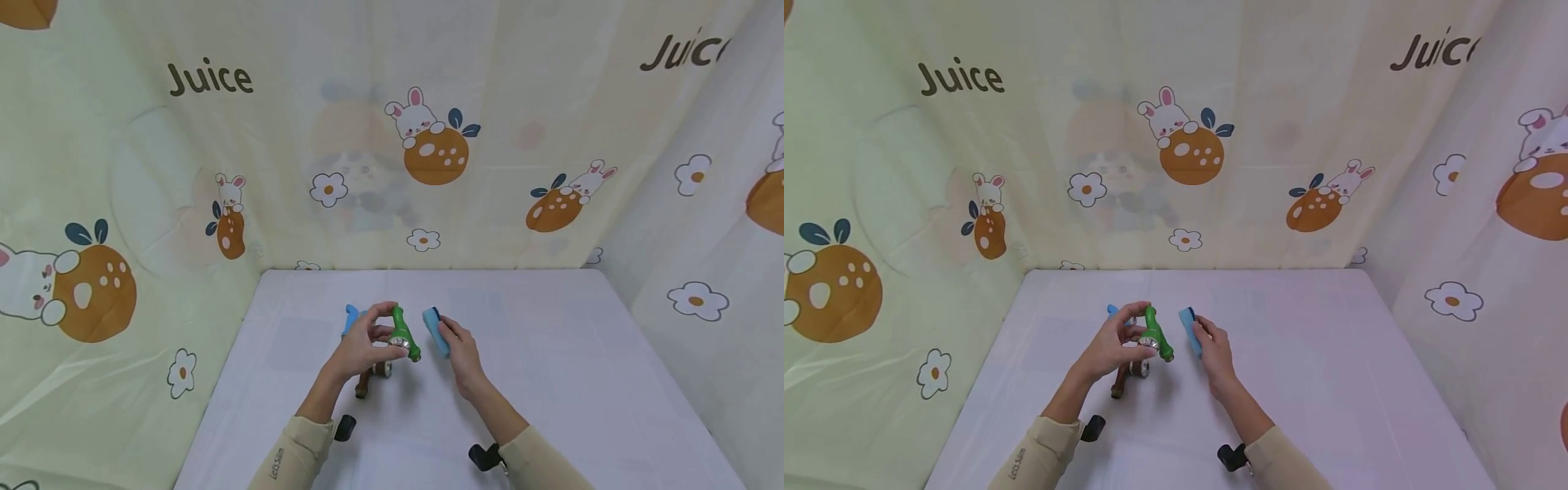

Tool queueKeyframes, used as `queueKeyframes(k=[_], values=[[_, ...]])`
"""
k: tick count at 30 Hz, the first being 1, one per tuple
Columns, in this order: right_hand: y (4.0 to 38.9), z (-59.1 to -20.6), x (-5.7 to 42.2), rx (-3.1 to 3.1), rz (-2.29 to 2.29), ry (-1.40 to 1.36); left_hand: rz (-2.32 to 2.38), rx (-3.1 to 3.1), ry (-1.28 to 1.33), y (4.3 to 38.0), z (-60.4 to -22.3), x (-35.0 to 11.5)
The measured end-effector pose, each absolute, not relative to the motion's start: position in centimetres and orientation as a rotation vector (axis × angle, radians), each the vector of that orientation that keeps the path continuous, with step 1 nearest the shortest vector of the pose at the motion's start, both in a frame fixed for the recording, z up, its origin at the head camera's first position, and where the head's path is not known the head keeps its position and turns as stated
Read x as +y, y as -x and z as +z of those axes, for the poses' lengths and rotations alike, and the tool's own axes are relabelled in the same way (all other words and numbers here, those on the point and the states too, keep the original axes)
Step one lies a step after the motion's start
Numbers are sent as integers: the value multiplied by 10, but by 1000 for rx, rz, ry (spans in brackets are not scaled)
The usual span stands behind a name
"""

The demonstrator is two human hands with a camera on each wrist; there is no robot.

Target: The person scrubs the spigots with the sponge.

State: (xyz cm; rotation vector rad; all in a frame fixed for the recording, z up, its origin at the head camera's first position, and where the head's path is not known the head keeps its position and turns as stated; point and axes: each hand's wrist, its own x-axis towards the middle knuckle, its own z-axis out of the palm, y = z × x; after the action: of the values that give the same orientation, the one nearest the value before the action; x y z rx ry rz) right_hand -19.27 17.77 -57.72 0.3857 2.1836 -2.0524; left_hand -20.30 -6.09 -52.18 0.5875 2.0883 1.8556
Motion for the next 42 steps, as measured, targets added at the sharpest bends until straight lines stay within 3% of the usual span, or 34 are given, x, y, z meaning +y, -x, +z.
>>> queueKeyframes(k=[9, 42], values=[[193, -582, 183, 2298, -2018, -403, 1757, 2145, -488, 206, -538, -56], [190, -583, 186, 2286, -2082, -387, 701, 2915, -592, 211, -588, -22]])
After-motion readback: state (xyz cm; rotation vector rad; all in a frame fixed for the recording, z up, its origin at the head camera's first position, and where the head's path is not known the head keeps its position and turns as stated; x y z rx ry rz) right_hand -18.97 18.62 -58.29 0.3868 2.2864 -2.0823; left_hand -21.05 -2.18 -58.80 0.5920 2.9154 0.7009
